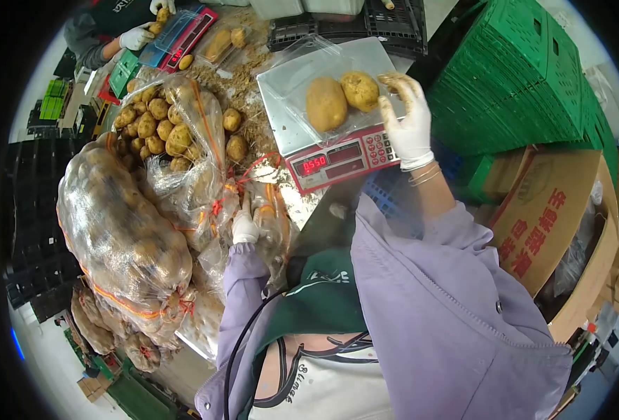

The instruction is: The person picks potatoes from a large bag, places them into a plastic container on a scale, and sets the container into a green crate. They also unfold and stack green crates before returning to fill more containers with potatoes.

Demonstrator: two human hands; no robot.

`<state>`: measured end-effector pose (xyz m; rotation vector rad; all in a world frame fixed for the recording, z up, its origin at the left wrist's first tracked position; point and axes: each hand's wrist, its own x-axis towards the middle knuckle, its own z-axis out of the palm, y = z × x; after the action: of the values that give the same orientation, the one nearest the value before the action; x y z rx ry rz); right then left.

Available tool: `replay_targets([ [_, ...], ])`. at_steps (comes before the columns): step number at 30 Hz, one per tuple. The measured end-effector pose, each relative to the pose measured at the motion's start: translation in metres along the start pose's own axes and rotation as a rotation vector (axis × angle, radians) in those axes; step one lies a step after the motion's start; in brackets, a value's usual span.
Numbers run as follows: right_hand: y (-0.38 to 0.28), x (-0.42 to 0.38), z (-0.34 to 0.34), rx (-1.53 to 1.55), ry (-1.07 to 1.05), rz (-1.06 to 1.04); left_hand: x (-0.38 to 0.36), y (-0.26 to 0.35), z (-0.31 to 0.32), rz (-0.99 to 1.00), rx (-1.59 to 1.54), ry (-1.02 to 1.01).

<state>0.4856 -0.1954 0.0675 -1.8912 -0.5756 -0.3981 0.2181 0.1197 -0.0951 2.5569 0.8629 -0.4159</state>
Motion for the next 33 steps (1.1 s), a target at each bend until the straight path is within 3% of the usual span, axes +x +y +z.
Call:
replay_targets([
  [3, 0.007, 0.008, -0.015, -0.052, 0.015, 0.025, -0.017, 0.017, -0.024, 0.182, -0.229, 0.085],
  [6, 0.025, 0.028, -0.016, -0.016, -0.023, 0.088, -0.045, 0.073, -0.080, 0.242, -0.060, 0.143],
  [7, 0.031, 0.041, -0.012, 0.014, -0.076, 0.116, -0.054, 0.108, -0.108, 0.137, 0.009, 0.041],
  [10, 0.069, 0.084, 0.024, -0.004, -0.237, 0.208, -0.050, 0.156, -0.112, 0.255, -0.525, 0.055],
  [12, 0.077, 0.118, 0.052, 0.073, -0.643, 0.581, -0.025, 0.179, -0.081, 0.231, -0.967, 0.003],
  [15, 0.101, 0.139, 0.083, 0.975, -0.633, 0.896, -0.015, 0.226, -0.073, 0.055, -1.356, -0.340],
  [16, 0.105, 0.145, 0.083, 1.122, -0.628, 0.743, -0.001, 0.227, -0.061, 0.023, -1.472, -0.463],
  [18, 0.099, 0.149, 0.054, 1.052, -0.729, 0.512, 0.019, 0.224, -0.047, 0.017, -1.533, -0.527],
  [20, 0.075, 0.129, 0.027, 0.766, -0.678, 0.404, 0.007, 0.238, -0.071, 0.062, -1.607, -0.338],
  [22, 0.072, 0.099, 0.011, 0.289, -0.564, 0.140, 0.012, 0.230, -0.074, 0.068, -1.607, -0.394],
  [23, 0.080, 0.081, 0.002, -0.187, -0.482, -0.119, 0.011, 0.233, -0.081, 0.080, -1.531, -0.374],
  [24, 0.096, 0.066, -0.002, -0.212, -0.524, -0.040, 0.011, 0.234, -0.085, 0.090, -1.452, -0.356],
  [25, 0.091, 0.054, -0.003, -0.040, -0.614, 0.104, 0.015, 0.233, -0.084, 0.124, -1.449, -0.391],
  [26, 0.082, 0.059, -0.014, 0.000, -0.959, 0.650, 0.020, 0.231, -0.082, 0.159, -1.443, -0.430],
  [28, 0.084, 0.062, -0.015, 0.271, -1.100, 0.695, 0.024, 0.225, -0.078, 0.235, -1.420, -0.482],
  [31, 0.058, 0.066, -0.020, 0.241, -1.043, 0.591, 0.020, 0.214, -0.082, 0.324, -1.410, -0.469],
  [33, 0.029, 0.061, -0.020, 0.394, -1.040, 0.492, 0.003, 0.205, -0.098, 0.319, -1.445, -0.420],
])
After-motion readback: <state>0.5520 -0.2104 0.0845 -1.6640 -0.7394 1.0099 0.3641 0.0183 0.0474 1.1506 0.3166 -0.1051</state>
